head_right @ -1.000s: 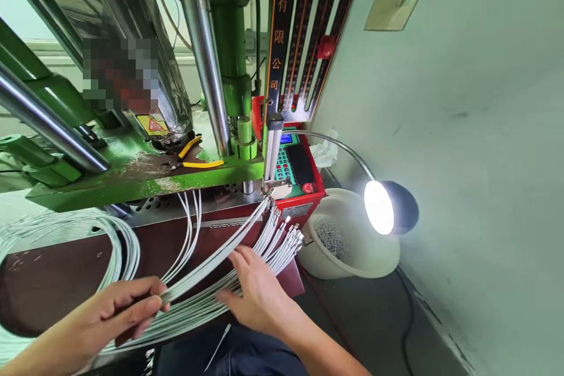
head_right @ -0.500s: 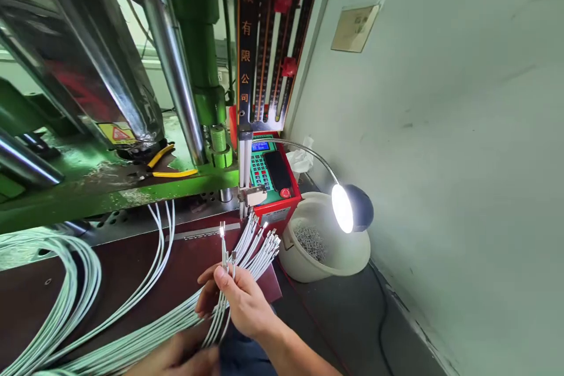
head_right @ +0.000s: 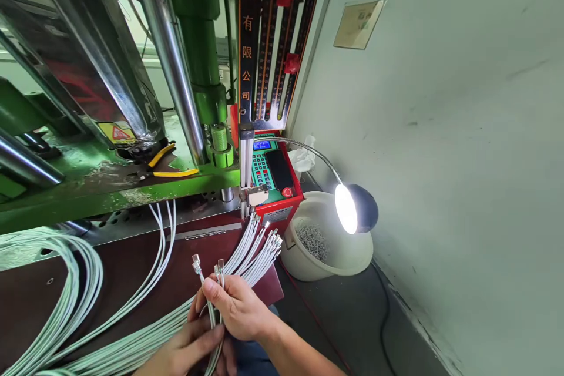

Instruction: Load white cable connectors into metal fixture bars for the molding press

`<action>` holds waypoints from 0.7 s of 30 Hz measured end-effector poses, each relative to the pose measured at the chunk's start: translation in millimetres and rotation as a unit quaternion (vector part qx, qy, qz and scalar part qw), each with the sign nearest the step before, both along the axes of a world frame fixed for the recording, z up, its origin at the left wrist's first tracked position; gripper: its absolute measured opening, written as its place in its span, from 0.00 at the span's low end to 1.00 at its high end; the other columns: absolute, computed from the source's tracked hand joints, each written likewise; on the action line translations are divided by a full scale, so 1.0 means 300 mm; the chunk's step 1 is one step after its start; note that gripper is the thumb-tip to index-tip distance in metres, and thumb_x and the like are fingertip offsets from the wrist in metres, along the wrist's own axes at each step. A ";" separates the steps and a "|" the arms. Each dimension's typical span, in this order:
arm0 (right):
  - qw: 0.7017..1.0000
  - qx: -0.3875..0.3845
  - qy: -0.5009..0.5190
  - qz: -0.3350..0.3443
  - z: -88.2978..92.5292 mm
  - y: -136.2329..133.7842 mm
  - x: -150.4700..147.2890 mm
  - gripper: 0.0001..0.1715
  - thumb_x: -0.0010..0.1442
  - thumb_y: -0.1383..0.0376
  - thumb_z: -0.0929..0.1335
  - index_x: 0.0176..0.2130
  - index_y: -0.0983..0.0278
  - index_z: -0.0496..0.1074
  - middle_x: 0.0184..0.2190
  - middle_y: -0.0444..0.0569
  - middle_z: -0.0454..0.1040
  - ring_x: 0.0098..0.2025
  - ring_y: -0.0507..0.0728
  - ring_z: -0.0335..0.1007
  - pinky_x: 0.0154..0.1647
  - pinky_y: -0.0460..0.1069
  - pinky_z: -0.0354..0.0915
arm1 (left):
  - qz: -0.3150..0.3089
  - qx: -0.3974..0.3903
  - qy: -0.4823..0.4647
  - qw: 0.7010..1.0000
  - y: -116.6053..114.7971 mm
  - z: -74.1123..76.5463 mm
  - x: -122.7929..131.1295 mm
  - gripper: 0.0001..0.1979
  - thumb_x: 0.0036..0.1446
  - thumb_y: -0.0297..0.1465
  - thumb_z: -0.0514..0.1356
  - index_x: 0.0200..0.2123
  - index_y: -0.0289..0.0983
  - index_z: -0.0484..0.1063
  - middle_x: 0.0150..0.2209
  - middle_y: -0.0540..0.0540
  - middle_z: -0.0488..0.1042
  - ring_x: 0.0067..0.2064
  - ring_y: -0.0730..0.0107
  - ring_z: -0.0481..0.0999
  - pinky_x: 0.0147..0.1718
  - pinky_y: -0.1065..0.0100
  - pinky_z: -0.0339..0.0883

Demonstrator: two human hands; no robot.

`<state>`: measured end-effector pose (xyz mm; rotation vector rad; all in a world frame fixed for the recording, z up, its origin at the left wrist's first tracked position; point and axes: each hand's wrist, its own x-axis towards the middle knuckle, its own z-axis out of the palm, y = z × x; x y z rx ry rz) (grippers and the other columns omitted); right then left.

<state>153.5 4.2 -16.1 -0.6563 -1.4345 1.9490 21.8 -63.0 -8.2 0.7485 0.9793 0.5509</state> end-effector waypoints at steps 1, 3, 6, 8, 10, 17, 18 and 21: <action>1.000 -0.016 0.004 -0.004 -0.002 0.005 0.000 0.29 0.65 0.46 0.61 0.30 0.67 0.71 0.25 0.47 0.72 0.29 0.51 0.68 0.37 0.47 0.65 | 0.042 0.006 -0.012 0.999 -0.005 -0.014 0.021 0.24 0.51 0.53 0.60 0.23 0.36 0.72 0.20 0.49 0.71 0.20 0.74 0.66 0.21 0.71 0.59; 0.997 -0.066 0.028 -0.041 -0.002 0.022 0.006 0.24 0.62 0.47 0.65 0.38 0.66 0.71 0.29 0.48 0.75 0.30 0.52 0.70 0.35 0.48 0.66 | 0.088 0.011 -0.035 0.995 -0.012 -0.047 0.053 0.25 0.51 0.54 0.60 0.23 0.36 0.70 0.15 0.53 0.64 0.15 0.78 0.56 0.15 0.72 0.47; 0.982 -0.112 0.074 -0.130 0.010 0.058 0.027 0.25 0.60 0.51 0.69 0.51 0.63 0.66 0.37 0.49 0.76 0.32 0.53 0.73 0.33 0.49 0.68 | 0.063 -0.003 -0.062 0.996 -0.019 -0.087 0.066 0.22 0.52 0.52 0.60 0.31 0.36 0.73 0.14 0.55 0.64 0.13 0.80 0.53 0.14 0.73 0.41; 0.985 -0.087 0.068 -0.132 0.025 0.076 0.040 0.23 0.62 0.53 0.68 0.50 0.65 0.68 0.39 0.51 0.76 0.33 0.54 0.74 0.35 0.50 0.69 | 0.038 -0.018 -0.074 0.996 -0.015 -0.098 0.068 0.23 0.51 0.51 0.62 0.32 0.36 0.73 0.14 0.53 0.67 0.13 0.79 0.57 0.13 0.73 0.43; 0.995 -0.043 0.025 -0.083 0.041 0.084 0.049 0.21 0.63 0.53 0.66 0.45 0.68 0.72 0.37 0.53 0.77 0.33 0.53 0.75 0.36 0.49 0.69 | 0.040 -0.037 -0.099 0.994 -0.002 -0.099 0.081 0.24 0.48 0.52 0.63 0.30 0.35 0.72 0.15 0.51 0.69 0.13 0.77 0.60 0.13 0.73 0.47; 0.981 0.110 -0.162 -0.015 0.077 0.097 0.081 0.20 0.66 0.58 0.62 0.49 0.67 0.72 0.40 0.53 0.78 0.41 0.55 0.76 0.43 0.51 0.70 | 0.186 0.000 -0.138 0.973 0.069 -0.068 0.151 0.23 0.52 0.47 0.62 0.19 0.33 0.70 0.14 0.51 0.64 0.13 0.79 0.59 0.15 0.73 0.47; 0.973 0.139 -0.183 -0.028 0.083 0.102 0.087 0.20 0.67 0.60 0.61 0.53 0.66 0.71 0.43 0.53 0.78 0.43 0.55 0.75 0.45 0.51 0.70 | 0.183 -0.006 -0.137 0.974 0.075 -0.063 0.149 0.23 0.51 0.47 0.63 0.19 0.34 0.70 0.13 0.51 0.64 0.13 0.79 0.58 0.15 0.72 0.47; 0.940 0.233 -0.246 0.047 0.109 0.112 0.100 0.20 0.67 0.62 0.61 0.54 0.62 0.71 0.46 0.51 0.78 0.47 0.55 0.75 0.48 0.50 0.69 | 0.181 -0.013 -0.149 0.972 0.081 -0.045 0.131 0.20 0.51 0.45 0.64 0.20 0.33 0.72 0.16 0.48 0.68 0.17 0.76 0.63 0.18 0.71 0.54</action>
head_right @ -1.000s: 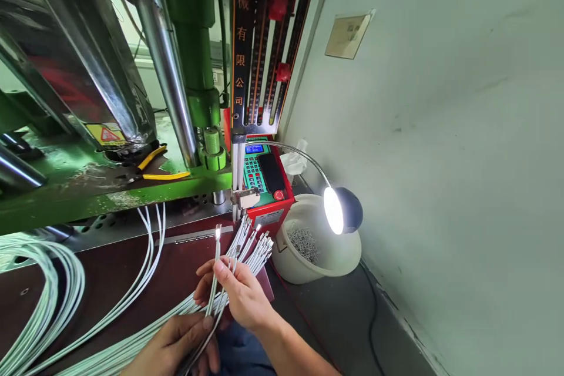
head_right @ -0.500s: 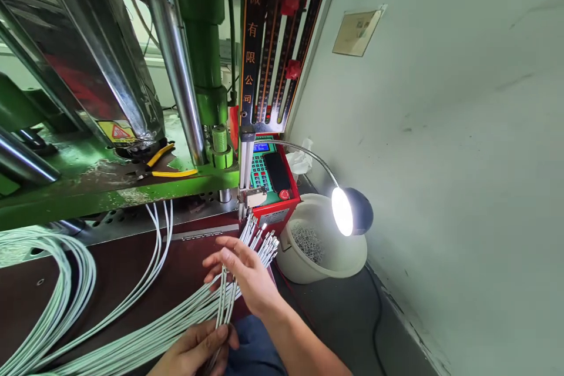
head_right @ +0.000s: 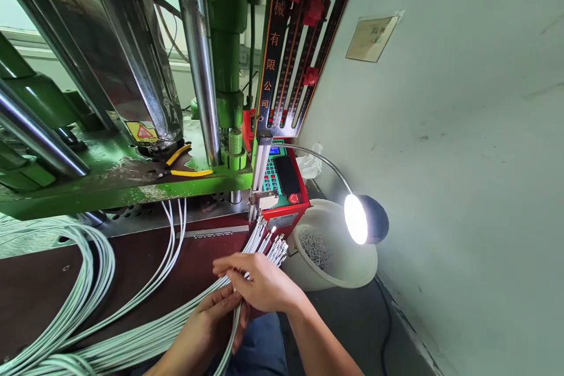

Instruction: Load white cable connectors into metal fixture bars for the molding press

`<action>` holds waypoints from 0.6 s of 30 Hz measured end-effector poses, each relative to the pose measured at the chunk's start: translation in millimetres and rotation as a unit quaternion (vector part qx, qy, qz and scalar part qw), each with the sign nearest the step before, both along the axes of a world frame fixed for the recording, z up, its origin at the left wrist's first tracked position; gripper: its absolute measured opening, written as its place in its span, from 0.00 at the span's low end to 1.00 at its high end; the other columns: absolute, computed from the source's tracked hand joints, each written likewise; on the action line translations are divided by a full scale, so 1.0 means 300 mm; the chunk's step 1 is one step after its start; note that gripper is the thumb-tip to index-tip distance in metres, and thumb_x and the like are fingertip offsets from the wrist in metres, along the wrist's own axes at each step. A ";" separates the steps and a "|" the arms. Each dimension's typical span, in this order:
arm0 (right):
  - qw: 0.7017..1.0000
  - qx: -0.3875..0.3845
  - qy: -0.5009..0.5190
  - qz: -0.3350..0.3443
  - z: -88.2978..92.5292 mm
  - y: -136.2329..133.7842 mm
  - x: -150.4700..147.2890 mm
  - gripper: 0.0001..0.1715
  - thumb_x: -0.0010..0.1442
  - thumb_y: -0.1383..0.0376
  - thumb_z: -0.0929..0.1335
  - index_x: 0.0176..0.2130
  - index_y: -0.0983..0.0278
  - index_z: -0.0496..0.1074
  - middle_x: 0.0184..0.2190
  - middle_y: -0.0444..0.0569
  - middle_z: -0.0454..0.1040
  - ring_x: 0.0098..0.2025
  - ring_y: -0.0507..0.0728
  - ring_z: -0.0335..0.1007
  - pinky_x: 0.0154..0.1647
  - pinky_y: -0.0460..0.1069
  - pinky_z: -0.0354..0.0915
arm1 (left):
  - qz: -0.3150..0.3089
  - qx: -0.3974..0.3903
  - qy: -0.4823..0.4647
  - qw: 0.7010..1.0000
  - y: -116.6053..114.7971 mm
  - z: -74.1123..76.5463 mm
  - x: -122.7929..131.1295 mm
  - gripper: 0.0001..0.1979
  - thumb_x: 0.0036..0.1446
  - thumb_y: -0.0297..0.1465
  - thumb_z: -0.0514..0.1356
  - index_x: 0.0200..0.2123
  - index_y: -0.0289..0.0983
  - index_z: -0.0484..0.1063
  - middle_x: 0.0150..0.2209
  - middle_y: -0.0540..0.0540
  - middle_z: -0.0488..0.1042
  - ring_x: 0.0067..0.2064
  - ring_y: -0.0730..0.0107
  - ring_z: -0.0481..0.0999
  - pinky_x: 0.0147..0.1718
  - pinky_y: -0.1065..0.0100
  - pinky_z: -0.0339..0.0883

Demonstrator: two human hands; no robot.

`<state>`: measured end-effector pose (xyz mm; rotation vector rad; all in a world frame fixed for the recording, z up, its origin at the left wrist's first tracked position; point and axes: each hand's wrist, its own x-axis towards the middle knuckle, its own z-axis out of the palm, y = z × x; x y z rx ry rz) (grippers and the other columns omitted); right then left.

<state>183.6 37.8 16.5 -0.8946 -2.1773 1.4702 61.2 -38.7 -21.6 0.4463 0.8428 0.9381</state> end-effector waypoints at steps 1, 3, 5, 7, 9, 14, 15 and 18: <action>0.999 0.017 -0.027 0.036 0.011 0.001 0.000 0.19 0.67 0.62 0.61 0.53 0.61 0.73 0.46 0.50 0.78 0.47 0.56 0.75 0.48 0.50 0.68 | 0.008 0.002 -0.006 1.000 -0.001 0.008 -0.007 0.19 0.51 0.43 0.63 0.21 0.33 0.72 0.18 0.47 0.69 0.19 0.74 0.66 0.20 0.71 0.57; 0.995 0.051 -0.067 0.062 0.034 0.000 -0.008 0.20 0.66 0.60 0.62 0.54 0.61 0.72 0.48 0.50 0.77 0.49 0.58 0.74 0.49 0.50 0.67 | 0.032 0.000 -0.014 0.999 -0.006 0.025 -0.021 0.16 0.53 0.40 0.63 0.23 0.33 0.74 0.22 0.46 0.72 0.23 0.72 0.68 0.24 0.70 0.60; 0.991 0.086 -0.075 0.064 0.052 0.003 -0.027 0.23 0.67 0.58 0.61 0.57 0.62 0.70 0.52 0.51 0.74 0.53 0.59 0.71 0.53 0.51 0.65 | 0.049 -0.002 -0.010 0.999 -0.009 0.039 -0.037 0.15 0.53 0.39 0.63 0.23 0.33 0.74 0.22 0.46 0.72 0.25 0.71 0.69 0.26 0.69 0.62; 0.989 0.077 -0.074 0.101 0.056 0.020 -0.053 0.24 0.68 0.56 0.59 0.58 0.61 0.69 0.52 0.50 0.74 0.50 0.57 0.74 0.49 0.49 0.67 | 0.064 -0.004 -0.002 0.998 -0.009 0.048 -0.057 0.14 0.53 0.38 0.63 0.22 0.33 0.73 0.23 0.46 0.72 0.26 0.71 0.69 0.28 0.69 0.63; 0.989 0.062 -0.077 0.113 0.039 0.059 -0.086 0.23 0.69 0.55 0.58 0.55 0.60 0.71 0.48 0.47 0.77 0.42 0.54 0.76 0.42 0.46 0.69 | 0.072 -0.010 0.001 0.997 -0.010 0.051 -0.079 0.11 0.52 0.36 0.64 0.26 0.34 0.74 0.25 0.47 0.73 0.26 0.72 0.69 0.28 0.68 0.63; 0.930 0.304 -0.201 -0.037 -0.085 0.194 -0.177 0.22 0.60 0.58 0.70 0.50 0.66 0.72 0.47 0.54 0.74 0.50 0.61 0.69 0.53 0.55 0.64 | 0.081 -0.002 0.027 0.996 -0.019 0.049 -0.122 0.14 0.49 0.37 0.67 0.36 0.34 0.73 0.27 0.47 0.75 0.24 0.72 0.69 0.26 0.68 0.63; 0.918 0.327 -0.222 -0.039 -0.111 0.211 -0.193 0.20 0.59 0.60 0.71 0.48 0.68 0.73 0.45 0.55 0.74 0.50 0.62 0.68 0.53 0.56 0.64 | 0.083 0.006 0.039 0.996 -0.021 0.049 -0.125 0.13 0.49 0.37 0.67 0.35 0.35 0.73 0.27 0.47 0.75 0.24 0.72 0.69 0.26 0.68 0.63; 0.908 0.345 -0.236 -0.021 -0.159 0.226 -0.219 0.11 0.62 0.64 0.68 0.44 0.68 0.73 0.43 0.56 0.72 0.48 0.61 0.68 0.51 0.55 0.65 | 0.089 0.034 0.072 0.993 -0.025 0.044 -0.125 0.13 0.50 0.38 0.66 0.31 0.35 0.71 0.25 0.48 0.74 0.23 0.72 0.69 0.25 0.68 0.63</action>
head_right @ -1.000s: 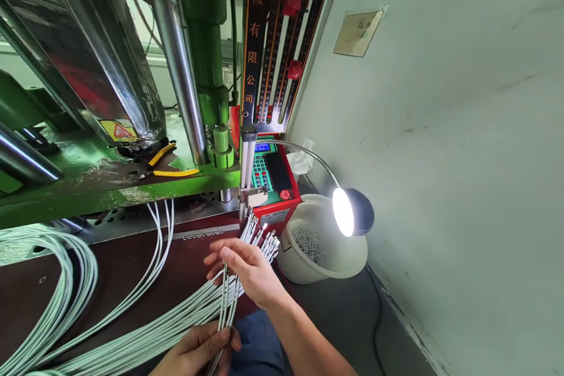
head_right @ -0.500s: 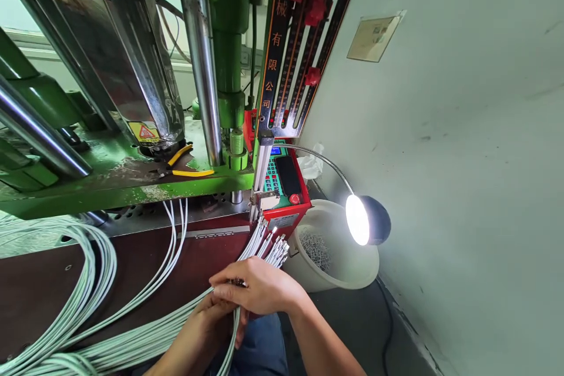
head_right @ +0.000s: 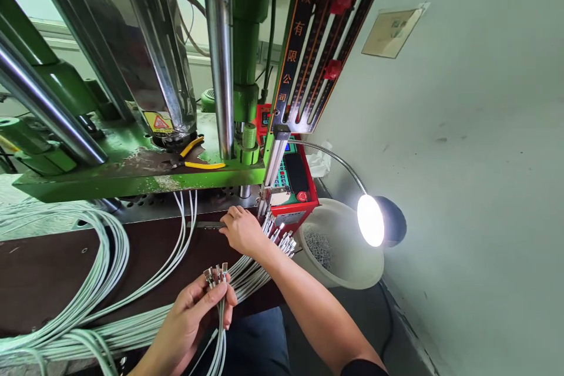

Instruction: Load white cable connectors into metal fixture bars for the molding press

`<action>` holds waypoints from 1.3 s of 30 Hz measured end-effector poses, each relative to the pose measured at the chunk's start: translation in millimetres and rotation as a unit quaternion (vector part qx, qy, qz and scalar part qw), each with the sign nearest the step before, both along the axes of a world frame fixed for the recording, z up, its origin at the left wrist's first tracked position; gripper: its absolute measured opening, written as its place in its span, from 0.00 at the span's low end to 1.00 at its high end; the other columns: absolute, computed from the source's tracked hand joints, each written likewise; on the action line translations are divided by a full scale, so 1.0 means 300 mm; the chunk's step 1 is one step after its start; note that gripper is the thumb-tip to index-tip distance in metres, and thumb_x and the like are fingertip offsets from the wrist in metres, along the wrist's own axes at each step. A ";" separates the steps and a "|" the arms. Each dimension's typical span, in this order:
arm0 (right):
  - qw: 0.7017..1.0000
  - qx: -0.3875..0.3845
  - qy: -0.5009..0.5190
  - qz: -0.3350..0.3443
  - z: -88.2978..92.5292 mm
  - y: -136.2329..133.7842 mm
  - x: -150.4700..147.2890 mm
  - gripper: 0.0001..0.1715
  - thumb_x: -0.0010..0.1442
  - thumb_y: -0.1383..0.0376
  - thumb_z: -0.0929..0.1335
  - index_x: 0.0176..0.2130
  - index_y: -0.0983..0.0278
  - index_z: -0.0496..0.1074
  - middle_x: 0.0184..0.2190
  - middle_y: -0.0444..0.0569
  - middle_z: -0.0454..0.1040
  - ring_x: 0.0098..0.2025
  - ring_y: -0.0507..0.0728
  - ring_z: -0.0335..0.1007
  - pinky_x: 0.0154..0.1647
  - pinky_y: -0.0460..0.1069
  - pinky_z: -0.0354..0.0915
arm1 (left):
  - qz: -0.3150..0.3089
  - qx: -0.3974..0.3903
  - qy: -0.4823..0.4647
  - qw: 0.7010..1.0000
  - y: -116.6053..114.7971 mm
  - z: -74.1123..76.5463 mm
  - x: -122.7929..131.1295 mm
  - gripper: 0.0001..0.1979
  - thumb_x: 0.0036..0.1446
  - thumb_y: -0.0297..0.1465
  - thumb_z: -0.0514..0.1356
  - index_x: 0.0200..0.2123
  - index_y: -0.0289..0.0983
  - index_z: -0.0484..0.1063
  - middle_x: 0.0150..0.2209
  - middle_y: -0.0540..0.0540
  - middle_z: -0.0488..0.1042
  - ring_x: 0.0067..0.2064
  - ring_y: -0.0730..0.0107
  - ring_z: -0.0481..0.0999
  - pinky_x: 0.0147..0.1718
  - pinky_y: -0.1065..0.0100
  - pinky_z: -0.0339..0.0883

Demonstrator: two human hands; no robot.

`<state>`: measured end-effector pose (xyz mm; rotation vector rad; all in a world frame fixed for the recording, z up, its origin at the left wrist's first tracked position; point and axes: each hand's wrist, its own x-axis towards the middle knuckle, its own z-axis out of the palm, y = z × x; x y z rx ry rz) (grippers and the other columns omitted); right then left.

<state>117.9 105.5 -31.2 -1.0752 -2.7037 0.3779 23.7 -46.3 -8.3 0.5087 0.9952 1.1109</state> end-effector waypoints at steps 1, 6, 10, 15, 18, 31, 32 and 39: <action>1.000 0.003 -0.002 0.006 -0.004 -0.006 -0.001 0.10 0.64 0.65 0.66 0.43 0.68 0.72 0.43 0.57 0.71 0.48 0.60 0.68 0.50 0.55 0.65 | -0.001 0.007 0.012 1.000 -0.001 -0.003 0.002 0.13 0.51 0.39 0.65 0.30 0.36 0.70 0.25 0.49 0.74 0.22 0.72 0.69 0.25 0.68 0.63; 1.000 -0.022 0.010 -0.007 0.051 -0.070 0.058 0.11 0.66 0.65 0.63 0.47 0.68 0.68 0.41 0.55 0.72 0.44 0.59 0.70 0.45 0.53 0.66 | -0.009 0.015 0.051 0.999 -0.006 -0.009 0.015 0.16 0.54 0.43 0.63 0.26 0.36 0.69 0.23 0.49 0.74 0.19 0.74 0.68 0.23 0.68 0.62; 0.953 -0.261 0.139 -0.061 0.117 -0.128 0.144 0.14 0.63 0.63 0.65 0.49 0.64 0.70 0.37 0.47 0.76 0.37 0.54 0.72 0.38 0.48 0.66 | -0.012 0.012 0.062 0.998 -0.005 0.000 0.030 0.16 0.52 0.44 0.64 0.26 0.37 0.68 0.22 0.48 0.75 0.21 0.72 0.70 0.25 0.69 0.63; 0.879 -0.421 0.210 -0.079 0.140 -0.187 0.213 0.21 0.65 0.56 0.62 0.46 0.66 0.76 0.30 0.44 0.76 0.27 0.50 0.68 0.30 0.46 0.65 | -0.053 0.015 0.061 0.997 0.006 -0.021 0.050 0.18 0.52 0.45 0.63 0.24 0.37 0.68 0.20 0.49 0.72 0.20 0.74 0.67 0.23 0.70 0.59; 0.868 -0.426 0.228 -0.113 0.140 -0.201 0.215 0.23 0.63 0.56 0.64 0.52 0.65 0.75 0.35 0.47 0.79 0.35 0.54 0.73 0.39 0.49 0.68 | -0.063 0.016 0.080 0.995 0.008 -0.032 0.065 0.19 0.54 0.45 0.62 0.22 0.37 0.66 0.17 0.52 0.68 0.17 0.77 0.62 0.21 0.71 0.54; 0.899 -0.379 0.205 -0.086 0.167 -0.202 0.197 0.23 0.63 0.61 0.63 0.55 0.65 0.73 0.41 0.46 0.80 0.43 0.57 0.76 0.46 0.51 0.70 | -0.071 0.015 0.121 0.990 0.026 -0.031 0.073 0.21 0.49 0.49 0.62 0.20 0.39 0.62 0.13 0.55 0.63 0.14 0.78 0.57 0.16 0.71 0.46; 0.899 -0.379 0.204 -0.085 0.170 -0.205 0.195 0.23 0.63 0.62 0.63 0.55 0.65 0.72 0.44 0.47 0.79 0.46 0.58 0.75 0.49 0.51 0.69 | -0.070 0.016 0.126 0.989 0.029 -0.030 0.074 0.22 0.49 0.49 0.62 0.20 0.39 0.63 0.13 0.54 0.62 0.14 0.79 0.57 0.16 0.71 0.45; 0.901 -0.374 0.206 -0.073 0.177 -0.212 0.194 0.23 0.63 0.64 0.63 0.56 0.64 0.72 0.52 0.48 0.75 0.54 0.59 0.71 0.54 0.51 0.66 | -0.072 0.002 0.133 0.989 0.039 -0.015 0.078 0.21 0.49 0.48 0.63 0.19 0.37 0.67 0.13 0.51 0.66 0.15 0.77 0.60 0.16 0.72 0.48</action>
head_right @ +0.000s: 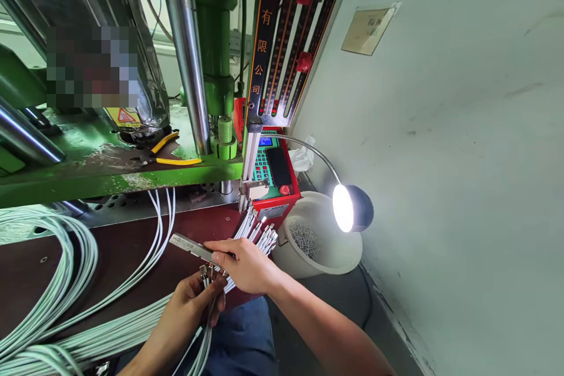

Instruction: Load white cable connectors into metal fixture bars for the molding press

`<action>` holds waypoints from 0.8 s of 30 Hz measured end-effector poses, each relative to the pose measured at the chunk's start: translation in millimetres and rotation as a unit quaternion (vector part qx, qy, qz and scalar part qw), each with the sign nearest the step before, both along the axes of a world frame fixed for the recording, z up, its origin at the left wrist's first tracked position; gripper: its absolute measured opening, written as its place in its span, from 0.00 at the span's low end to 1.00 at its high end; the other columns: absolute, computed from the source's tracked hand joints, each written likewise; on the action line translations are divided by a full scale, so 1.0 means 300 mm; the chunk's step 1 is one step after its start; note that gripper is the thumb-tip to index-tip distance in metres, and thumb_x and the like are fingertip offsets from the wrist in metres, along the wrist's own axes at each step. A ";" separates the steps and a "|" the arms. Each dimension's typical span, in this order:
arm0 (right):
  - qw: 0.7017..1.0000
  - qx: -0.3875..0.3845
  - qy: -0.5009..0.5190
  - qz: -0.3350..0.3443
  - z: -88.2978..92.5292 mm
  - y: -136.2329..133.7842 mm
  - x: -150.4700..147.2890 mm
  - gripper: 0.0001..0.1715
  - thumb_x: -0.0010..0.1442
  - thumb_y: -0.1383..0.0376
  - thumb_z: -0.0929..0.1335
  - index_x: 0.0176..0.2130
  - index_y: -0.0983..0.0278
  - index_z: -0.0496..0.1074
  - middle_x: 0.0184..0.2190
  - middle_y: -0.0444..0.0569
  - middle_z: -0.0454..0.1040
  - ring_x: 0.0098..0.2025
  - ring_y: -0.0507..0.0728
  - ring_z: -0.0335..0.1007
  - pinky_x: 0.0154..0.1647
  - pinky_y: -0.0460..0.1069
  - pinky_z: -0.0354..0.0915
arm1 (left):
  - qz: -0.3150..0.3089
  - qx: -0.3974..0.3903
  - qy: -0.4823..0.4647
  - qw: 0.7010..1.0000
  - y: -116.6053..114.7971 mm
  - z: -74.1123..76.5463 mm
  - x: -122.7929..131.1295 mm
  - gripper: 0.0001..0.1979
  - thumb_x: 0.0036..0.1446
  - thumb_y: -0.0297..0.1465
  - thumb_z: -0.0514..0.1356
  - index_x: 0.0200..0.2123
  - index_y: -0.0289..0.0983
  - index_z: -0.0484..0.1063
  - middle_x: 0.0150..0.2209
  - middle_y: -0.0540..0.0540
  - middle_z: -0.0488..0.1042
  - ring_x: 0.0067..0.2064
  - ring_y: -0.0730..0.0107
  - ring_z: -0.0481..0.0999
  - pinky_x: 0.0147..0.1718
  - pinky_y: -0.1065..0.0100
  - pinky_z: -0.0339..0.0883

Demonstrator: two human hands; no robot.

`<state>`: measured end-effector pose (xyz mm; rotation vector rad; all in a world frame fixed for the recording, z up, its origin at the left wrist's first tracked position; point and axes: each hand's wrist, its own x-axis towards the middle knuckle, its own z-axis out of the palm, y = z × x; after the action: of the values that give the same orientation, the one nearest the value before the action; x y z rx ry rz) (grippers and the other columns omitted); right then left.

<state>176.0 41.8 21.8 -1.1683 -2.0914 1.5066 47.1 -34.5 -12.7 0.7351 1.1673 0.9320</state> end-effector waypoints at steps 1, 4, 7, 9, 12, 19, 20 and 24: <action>1.000 -0.003 -0.003 0.003 -0.004 0.002 0.003 0.23 0.63 0.64 0.63 0.55 0.65 0.72 0.51 0.49 0.75 0.53 0.59 0.72 0.54 0.52 0.66 | -0.002 -0.009 -0.004 1.000 -0.002 -0.002 -0.002 0.21 0.49 0.48 0.64 0.19 0.36 0.68 0.14 0.50 0.67 0.15 0.77 0.61 0.17 0.72 0.49; 1.000 -0.012 -0.007 0.009 -0.016 0.013 0.016 0.23 0.64 0.63 0.63 0.55 0.66 0.72 0.47 0.50 0.78 0.48 0.60 0.75 0.51 0.52 0.68 | -0.008 -0.038 -0.032 0.999 -0.012 -0.009 -0.012 0.20 0.46 0.47 0.66 0.22 0.35 0.72 0.17 0.47 0.71 0.18 0.74 0.66 0.19 0.72 0.55; 1.000 -0.018 -0.002 0.008 -0.018 0.026 0.030 0.23 0.64 0.61 0.63 0.55 0.67 0.72 0.42 0.50 0.80 0.44 0.59 0.76 0.46 0.52 0.70 | 0.016 -0.061 -0.072 0.995 -0.018 -0.008 -0.023 0.18 0.43 0.45 0.69 0.27 0.35 0.75 0.21 0.46 0.74 0.23 0.71 0.70 0.23 0.71 0.61; 1.000 -0.016 -0.002 0.009 -0.013 0.034 0.037 0.23 0.64 0.61 0.64 0.55 0.67 0.73 0.41 0.50 0.80 0.42 0.59 0.76 0.45 0.52 0.70 | 0.032 -0.067 -0.088 0.993 -0.018 -0.002 -0.029 0.17 0.42 0.43 0.70 0.27 0.35 0.76 0.23 0.48 0.73 0.25 0.72 0.70 0.26 0.71 0.62; 1.000 -0.011 -0.003 0.009 -0.002 0.040 0.042 0.23 0.64 0.62 0.63 0.55 0.66 0.73 0.40 0.49 0.80 0.41 0.57 0.76 0.44 0.51 0.70 | 0.033 -0.066 -0.088 0.993 -0.014 0.012 -0.036 0.17 0.43 0.42 0.70 0.26 0.35 0.75 0.22 0.50 0.70 0.23 0.75 0.66 0.24 0.73 0.60; 1.000 -0.004 -0.016 0.012 0.017 0.034 0.044 0.22 0.63 0.63 0.63 0.54 0.66 0.74 0.38 0.48 0.80 0.40 0.56 0.76 0.42 0.49 0.69 | 0.019 -0.035 -0.050 0.998 -0.010 0.044 -0.040 0.18 0.44 0.44 0.68 0.23 0.35 0.71 0.19 0.50 0.70 0.20 0.76 0.63 0.20 0.72 0.52; 1.000 -0.011 -0.015 0.011 0.019 0.032 0.043 0.22 0.63 0.63 0.63 0.53 0.66 0.74 0.38 0.48 0.80 0.39 0.56 0.76 0.42 0.49 0.69 | 0.024 -0.034 -0.048 0.998 -0.010 0.045 -0.040 0.18 0.43 0.44 0.69 0.22 0.36 0.71 0.19 0.50 0.70 0.20 0.75 0.64 0.20 0.72 0.52; 1.000 -0.019 -0.015 0.014 0.027 0.029 0.039 0.21 0.63 0.63 0.63 0.53 0.66 0.74 0.37 0.49 0.80 0.40 0.56 0.76 0.42 0.48 0.69 | 0.037 -0.036 -0.041 0.998 -0.007 0.038 -0.038 0.19 0.40 0.44 0.70 0.21 0.36 0.69 0.18 0.51 0.70 0.20 0.75 0.65 0.21 0.72 0.54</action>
<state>187.7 50.6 29.9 -1.1869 -2.1150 1.5579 35.5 -36.5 -1.3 0.5938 1.1557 0.9675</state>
